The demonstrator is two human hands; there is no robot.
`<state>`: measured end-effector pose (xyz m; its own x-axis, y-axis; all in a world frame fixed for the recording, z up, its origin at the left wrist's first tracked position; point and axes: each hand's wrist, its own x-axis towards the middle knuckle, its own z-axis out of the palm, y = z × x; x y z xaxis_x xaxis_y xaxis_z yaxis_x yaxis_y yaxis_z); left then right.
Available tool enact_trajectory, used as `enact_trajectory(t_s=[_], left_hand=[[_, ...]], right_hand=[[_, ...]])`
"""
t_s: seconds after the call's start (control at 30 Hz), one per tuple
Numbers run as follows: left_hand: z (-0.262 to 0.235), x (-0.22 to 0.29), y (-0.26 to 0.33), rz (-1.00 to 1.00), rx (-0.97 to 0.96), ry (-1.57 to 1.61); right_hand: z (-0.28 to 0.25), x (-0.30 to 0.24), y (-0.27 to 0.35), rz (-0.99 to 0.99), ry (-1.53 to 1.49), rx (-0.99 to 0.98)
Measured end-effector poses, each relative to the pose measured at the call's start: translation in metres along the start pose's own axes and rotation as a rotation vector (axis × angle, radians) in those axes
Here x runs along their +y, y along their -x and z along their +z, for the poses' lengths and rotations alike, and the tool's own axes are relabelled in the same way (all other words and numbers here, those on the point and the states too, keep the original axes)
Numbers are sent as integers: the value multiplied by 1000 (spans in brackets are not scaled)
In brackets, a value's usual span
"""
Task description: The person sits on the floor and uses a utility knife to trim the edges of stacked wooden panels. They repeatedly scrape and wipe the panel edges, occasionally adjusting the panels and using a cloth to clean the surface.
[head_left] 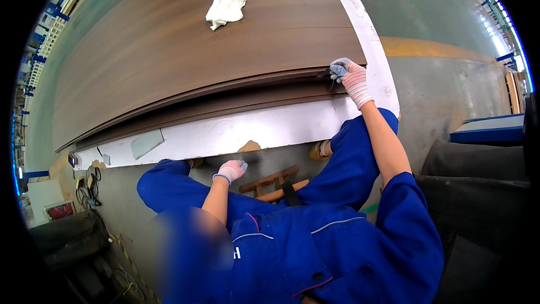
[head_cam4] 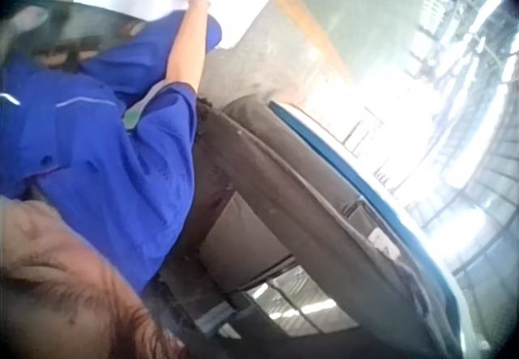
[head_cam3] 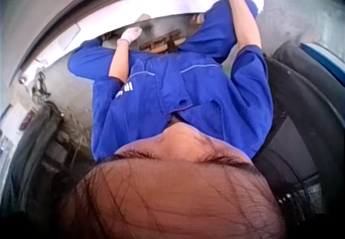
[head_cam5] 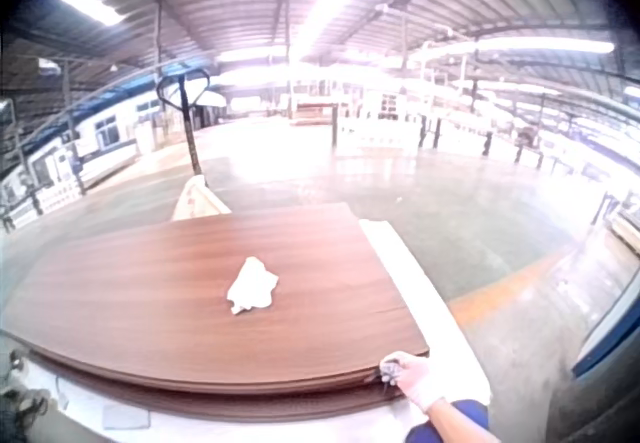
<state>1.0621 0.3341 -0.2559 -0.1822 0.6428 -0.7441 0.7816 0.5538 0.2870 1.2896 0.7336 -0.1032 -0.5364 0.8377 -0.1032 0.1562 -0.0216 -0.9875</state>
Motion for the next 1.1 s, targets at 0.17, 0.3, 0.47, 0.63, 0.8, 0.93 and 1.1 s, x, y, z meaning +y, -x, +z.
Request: enact_trajectory(t_s=[0.17,0.3,0.47,0.63,0.8,0.93,1.1], left_hand=[[1,-3,1,24,7,-9],[-7,4,11,-5,5,1],[-10,7,12,-12,-5,-14],[-6,4,13,34,65,24],[-13,9,20,6,42,33],[-10,7,17,9,30,3],[-9,5,17,30,56,39]], right_hand=[[7,12,-3,-48,-69,-56],[47,0,12,-46,-19,35],[64,5,11,-71,-89,-22],[84,-1,15,-50,-141,-42],[115,1,20,-94,-152,-14],[133,6,21,-97,-233,-21],[144,12,15,-55,-367,-82]])
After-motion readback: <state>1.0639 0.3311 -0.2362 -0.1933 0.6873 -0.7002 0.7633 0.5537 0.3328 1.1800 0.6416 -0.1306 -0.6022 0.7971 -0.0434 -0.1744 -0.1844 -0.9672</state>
